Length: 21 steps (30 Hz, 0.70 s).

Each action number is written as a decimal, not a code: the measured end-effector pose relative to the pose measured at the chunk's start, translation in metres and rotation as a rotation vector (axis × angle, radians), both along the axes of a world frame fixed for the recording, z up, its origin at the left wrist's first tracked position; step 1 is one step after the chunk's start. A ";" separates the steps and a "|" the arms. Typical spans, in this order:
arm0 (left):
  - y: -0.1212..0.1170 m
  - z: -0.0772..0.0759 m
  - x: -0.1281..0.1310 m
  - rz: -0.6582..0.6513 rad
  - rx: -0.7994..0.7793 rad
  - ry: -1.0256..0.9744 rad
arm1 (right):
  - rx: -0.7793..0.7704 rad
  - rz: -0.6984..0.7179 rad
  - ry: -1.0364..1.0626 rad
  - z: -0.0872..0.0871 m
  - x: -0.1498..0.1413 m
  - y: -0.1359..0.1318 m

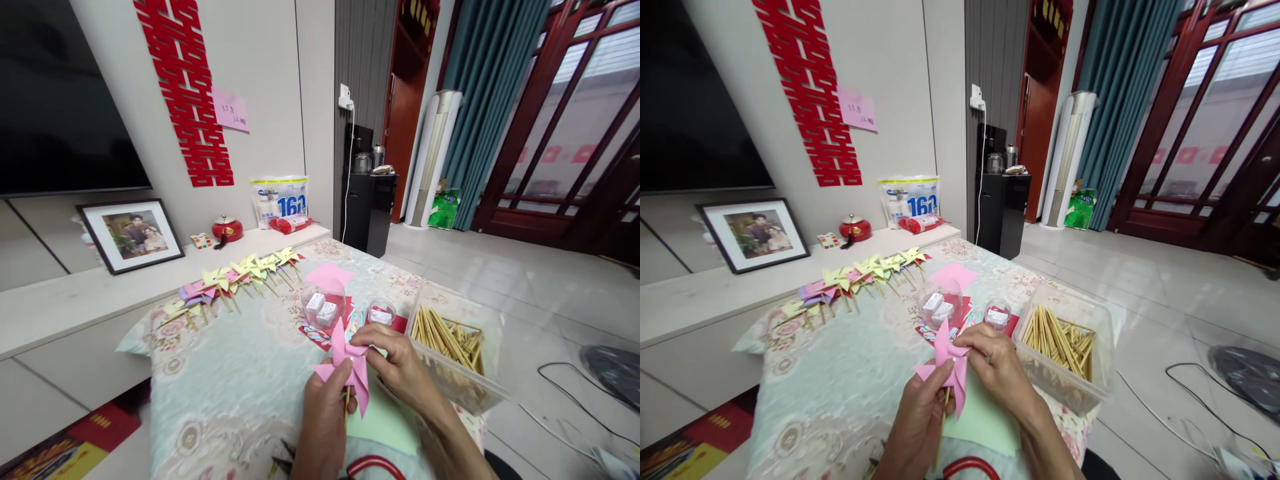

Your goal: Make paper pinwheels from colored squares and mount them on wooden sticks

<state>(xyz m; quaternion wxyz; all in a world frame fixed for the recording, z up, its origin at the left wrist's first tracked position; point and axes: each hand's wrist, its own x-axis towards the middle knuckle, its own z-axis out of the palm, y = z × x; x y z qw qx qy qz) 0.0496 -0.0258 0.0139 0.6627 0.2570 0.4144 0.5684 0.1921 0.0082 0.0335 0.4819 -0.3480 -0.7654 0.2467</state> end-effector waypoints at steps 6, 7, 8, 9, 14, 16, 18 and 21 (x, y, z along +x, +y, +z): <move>0.000 0.002 0.000 0.008 0.004 0.023 | -0.010 0.008 -0.017 0.002 -0.001 -0.002; 0.000 0.002 0.000 0.013 0.002 0.023 | -0.012 -0.002 -0.022 0.003 -0.001 -0.002; 0.000 0.002 0.000 0.020 -0.002 0.021 | -0.014 -0.010 -0.027 0.003 -0.002 -0.003; 0.000 0.002 0.000 0.027 -0.007 0.019 | -0.014 -0.015 -0.029 0.004 -0.002 -0.003; -0.002 0.001 0.001 0.041 -0.005 0.033 | -0.016 0.010 0.000 0.004 -0.003 -0.003; -0.002 0.001 0.001 0.044 -0.005 0.024 | -0.012 0.015 0.010 0.004 -0.003 -0.002; -0.002 0.002 0.002 0.039 -0.004 0.016 | -0.002 0.019 0.010 0.004 -0.002 -0.002; -0.002 0.005 0.002 0.037 -0.007 0.020 | 0.004 0.027 -0.002 0.004 -0.002 -0.002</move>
